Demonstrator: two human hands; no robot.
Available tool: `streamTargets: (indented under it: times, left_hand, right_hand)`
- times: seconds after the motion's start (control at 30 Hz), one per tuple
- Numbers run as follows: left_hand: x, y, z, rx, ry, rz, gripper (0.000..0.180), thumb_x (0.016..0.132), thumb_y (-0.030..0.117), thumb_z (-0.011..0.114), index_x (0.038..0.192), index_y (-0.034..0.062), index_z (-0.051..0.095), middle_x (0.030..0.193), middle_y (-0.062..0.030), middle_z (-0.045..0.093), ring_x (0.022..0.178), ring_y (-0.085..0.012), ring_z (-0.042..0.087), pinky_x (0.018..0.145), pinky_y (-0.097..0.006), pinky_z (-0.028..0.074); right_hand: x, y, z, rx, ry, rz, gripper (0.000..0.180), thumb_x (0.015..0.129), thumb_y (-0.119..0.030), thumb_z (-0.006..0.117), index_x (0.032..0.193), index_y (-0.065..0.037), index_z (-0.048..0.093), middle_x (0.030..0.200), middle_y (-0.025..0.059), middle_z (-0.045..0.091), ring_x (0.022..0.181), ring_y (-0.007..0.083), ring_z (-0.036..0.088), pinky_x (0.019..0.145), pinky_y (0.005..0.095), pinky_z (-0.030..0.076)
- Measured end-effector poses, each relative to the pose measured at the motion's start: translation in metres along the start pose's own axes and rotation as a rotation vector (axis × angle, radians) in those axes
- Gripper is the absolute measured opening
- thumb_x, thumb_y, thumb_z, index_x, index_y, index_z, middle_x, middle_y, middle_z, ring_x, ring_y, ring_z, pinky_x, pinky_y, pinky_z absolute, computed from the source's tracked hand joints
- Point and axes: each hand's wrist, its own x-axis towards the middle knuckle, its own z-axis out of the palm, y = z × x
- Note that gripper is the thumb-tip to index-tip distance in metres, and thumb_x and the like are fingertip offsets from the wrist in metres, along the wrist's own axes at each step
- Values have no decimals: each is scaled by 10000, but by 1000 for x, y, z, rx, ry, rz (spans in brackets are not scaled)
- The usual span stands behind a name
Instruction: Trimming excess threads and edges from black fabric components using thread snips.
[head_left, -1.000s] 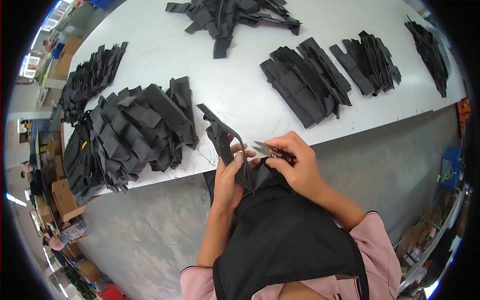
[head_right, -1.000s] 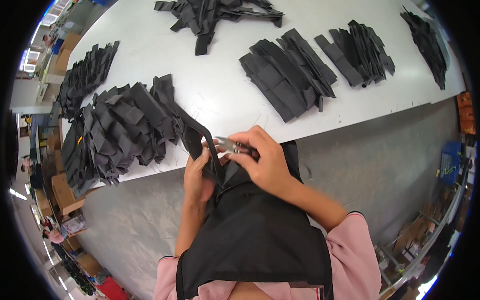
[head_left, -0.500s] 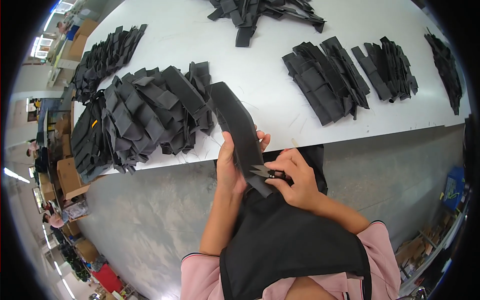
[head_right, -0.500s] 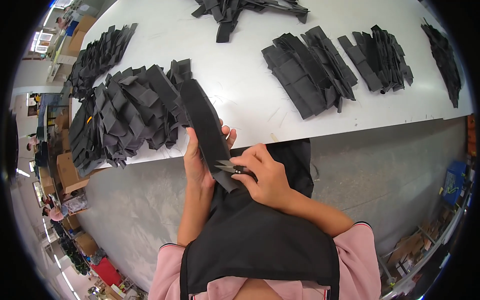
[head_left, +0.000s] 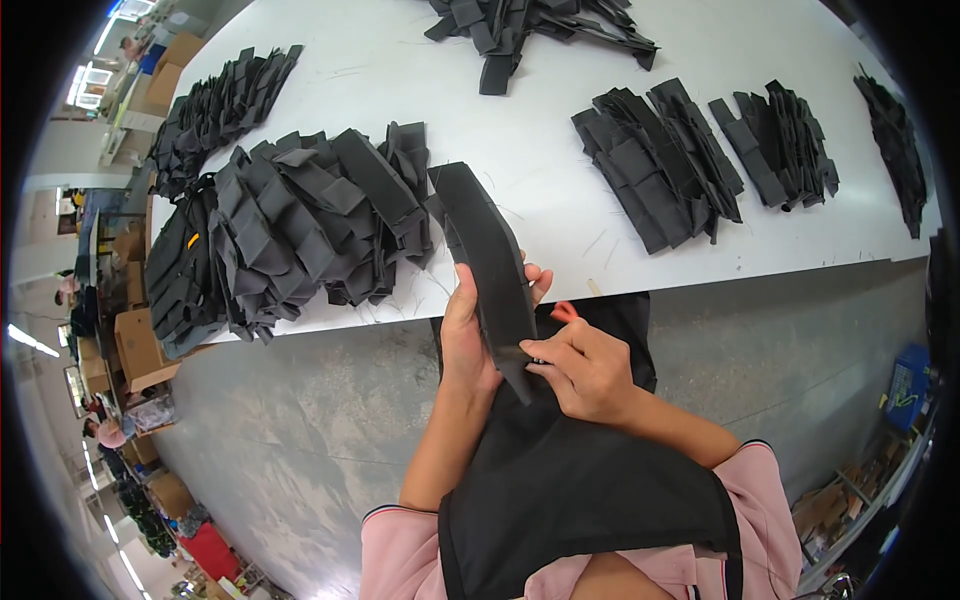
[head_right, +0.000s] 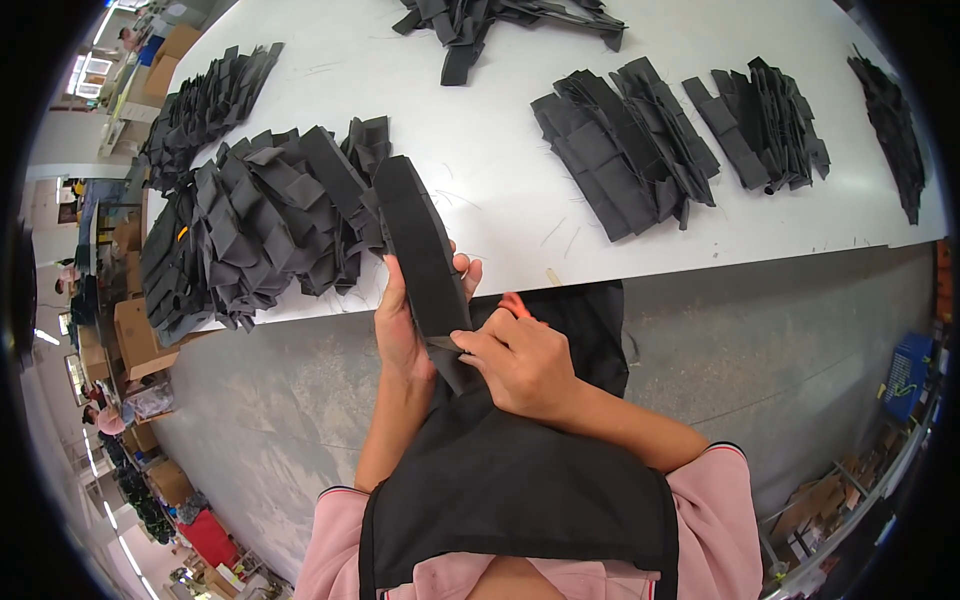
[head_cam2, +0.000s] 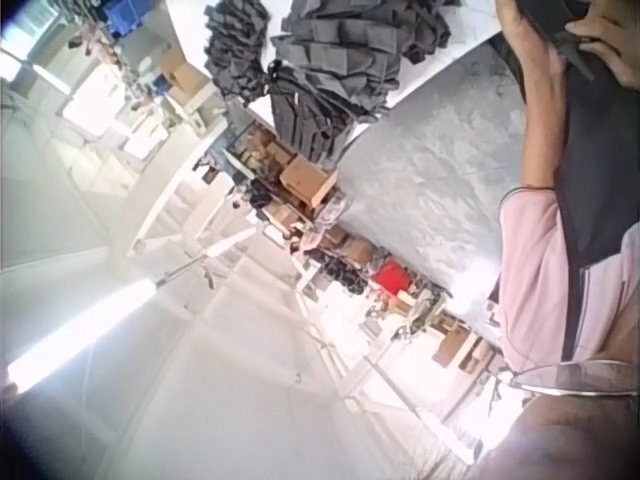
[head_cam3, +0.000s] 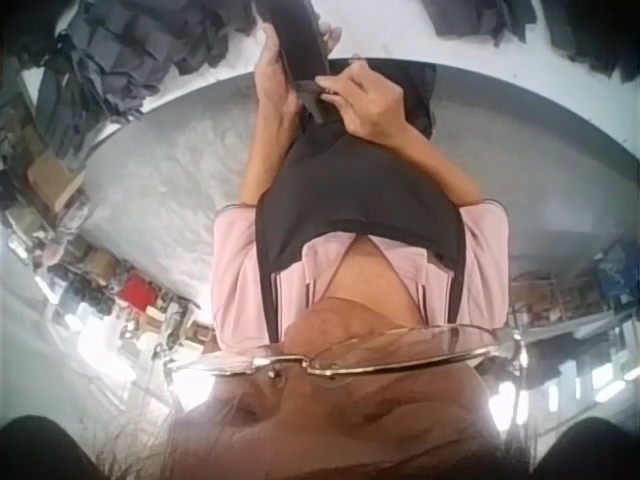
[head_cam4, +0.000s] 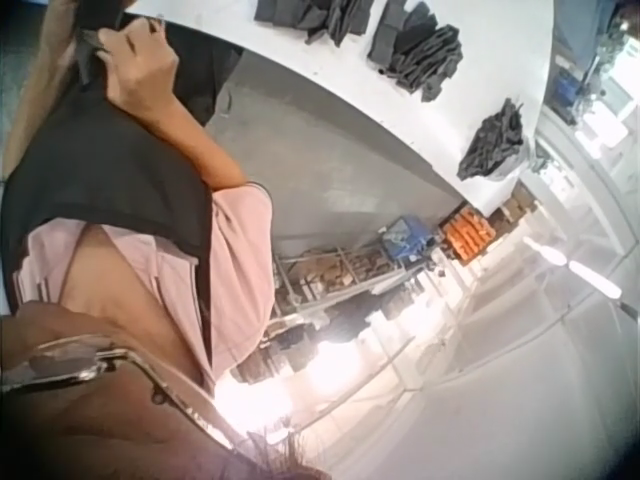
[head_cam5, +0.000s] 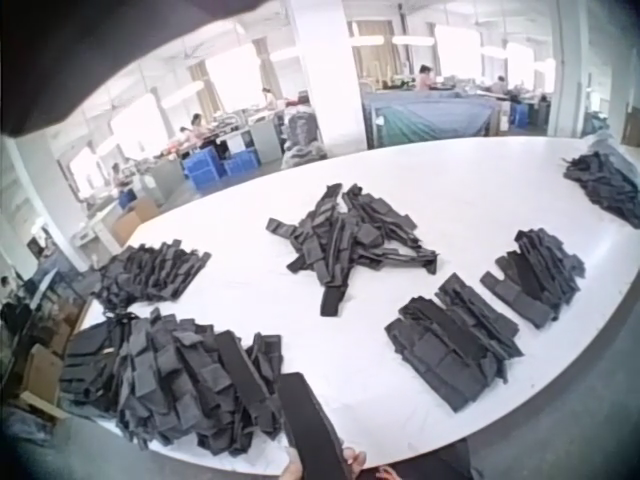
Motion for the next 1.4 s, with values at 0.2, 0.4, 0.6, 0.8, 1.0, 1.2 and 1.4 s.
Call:
streamTargets:
  times: [0.2,0.4,0.6,0.8,1.0,1.2,1.4]
  left_hand:
    - [0,0,1,-9,3,9,496,978,388,306,1194,-30,464,1075,-163,553,978,-265,572,1011,-433,400]
    - [-3,5,-4,53,-27,-20,512,979,384,305,1212,-48,448,1116,-179,545,1058,-294,550,1003,-441,408]
    - [-6,4,3,206,-13,-5,513,975,375,326,1221,-62,436,1166,-197,530,1124,-313,521,991,-444,417]
    - [-9,3,-4,305,11,20,451,976,324,367,1232,-43,429,1218,-209,518,1070,-255,551,917,-369,451]
    - [-11,-1,-5,285,124,14,468,978,332,359,1232,-55,435,1187,-184,541,970,-248,593,838,-368,497]
    - [-10,1,2,333,62,12,431,967,303,413,1214,-48,455,1227,-202,528,988,-217,589,845,-333,497]
    - [-9,5,4,413,174,28,378,956,284,456,1130,-46,515,1221,-206,537,1001,-186,581,866,-316,487]
  right_hand:
    - [-1,0,-2,2,56,-22,352,605,14,746,939,-50,656,732,62,553,620,191,549,530,277,463]
    - [7,0,-6,39,84,15,333,614,-7,740,928,-54,641,713,56,491,577,192,533,502,292,439]
    - [15,9,-12,33,56,168,307,662,-3,721,942,-68,614,780,63,479,588,199,523,501,296,416]
    - [24,10,-8,86,52,149,317,650,-12,721,944,-69,617,773,66,477,567,208,512,498,314,409]
    - [22,11,-6,-135,53,-26,315,638,20,733,933,-52,647,719,66,536,586,208,549,533,294,454]
    - [16,15,-4,-71,160,-1,241,669,-38,706,900,-64,642,699,44,489,531,187,506,462,288,386]
    - [2,13,-23,52,148,276,272,670,38,708,923,-36,641,794,58,495,622,128,510,518,248,416]
